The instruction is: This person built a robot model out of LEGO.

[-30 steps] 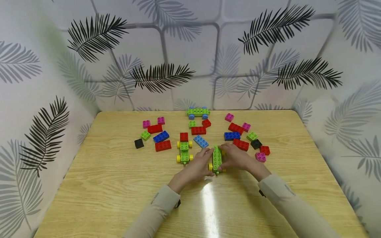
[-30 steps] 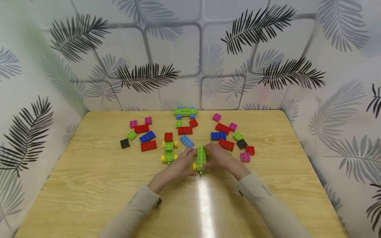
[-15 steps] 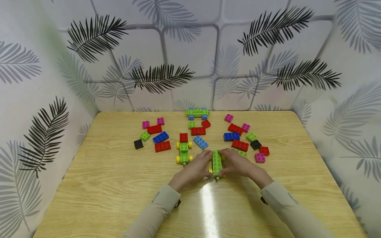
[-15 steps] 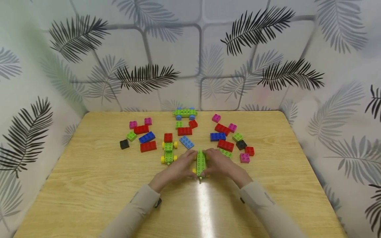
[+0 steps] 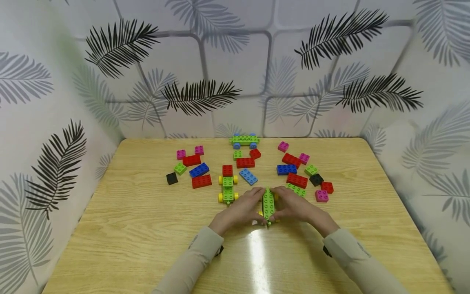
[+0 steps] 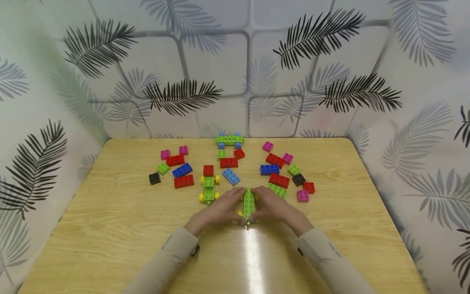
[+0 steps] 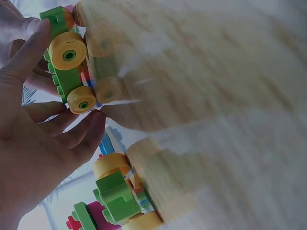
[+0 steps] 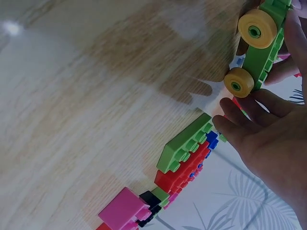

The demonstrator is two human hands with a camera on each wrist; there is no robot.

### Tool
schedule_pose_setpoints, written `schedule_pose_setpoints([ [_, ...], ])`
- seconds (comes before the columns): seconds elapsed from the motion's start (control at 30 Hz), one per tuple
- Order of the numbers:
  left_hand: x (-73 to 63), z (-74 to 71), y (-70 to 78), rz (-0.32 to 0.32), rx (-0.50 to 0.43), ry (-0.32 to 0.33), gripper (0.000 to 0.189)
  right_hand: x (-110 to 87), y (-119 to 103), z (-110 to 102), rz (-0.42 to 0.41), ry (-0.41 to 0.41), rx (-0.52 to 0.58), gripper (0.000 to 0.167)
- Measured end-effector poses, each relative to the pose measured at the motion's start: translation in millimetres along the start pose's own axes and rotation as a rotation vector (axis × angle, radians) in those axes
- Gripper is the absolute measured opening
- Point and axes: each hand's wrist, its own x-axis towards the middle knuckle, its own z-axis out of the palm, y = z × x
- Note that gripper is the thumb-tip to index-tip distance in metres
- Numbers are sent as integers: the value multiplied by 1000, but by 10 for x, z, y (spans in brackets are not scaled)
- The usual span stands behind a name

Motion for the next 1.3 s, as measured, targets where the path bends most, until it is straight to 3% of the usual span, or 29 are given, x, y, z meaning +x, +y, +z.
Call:
schedule_pose_setpoints([
  [0.23,27,4,-22,-14,-11,-19,100,-20,-8,21,-13,23,16,96],
  [0.5,53,-8,-39,-6,-85,-23,98,-62,-2,20,-19,48,28,94],
  [0.83,61,-51,-27,-36,-91,-12,96,-69,8,-8,-51,62,7,91],
  [0.93,69,-29,-19,-45,-90,-13,97,-113,4,-72,-39,104,20,79],
  [1.07,64,1,-5,-64,-75,-16,96,-217,44,-220,-26,218,21,62],
  [1.3,27,38,-17,-64,-40,-46,95,-516,400,-468,55,354,-45,48],
])
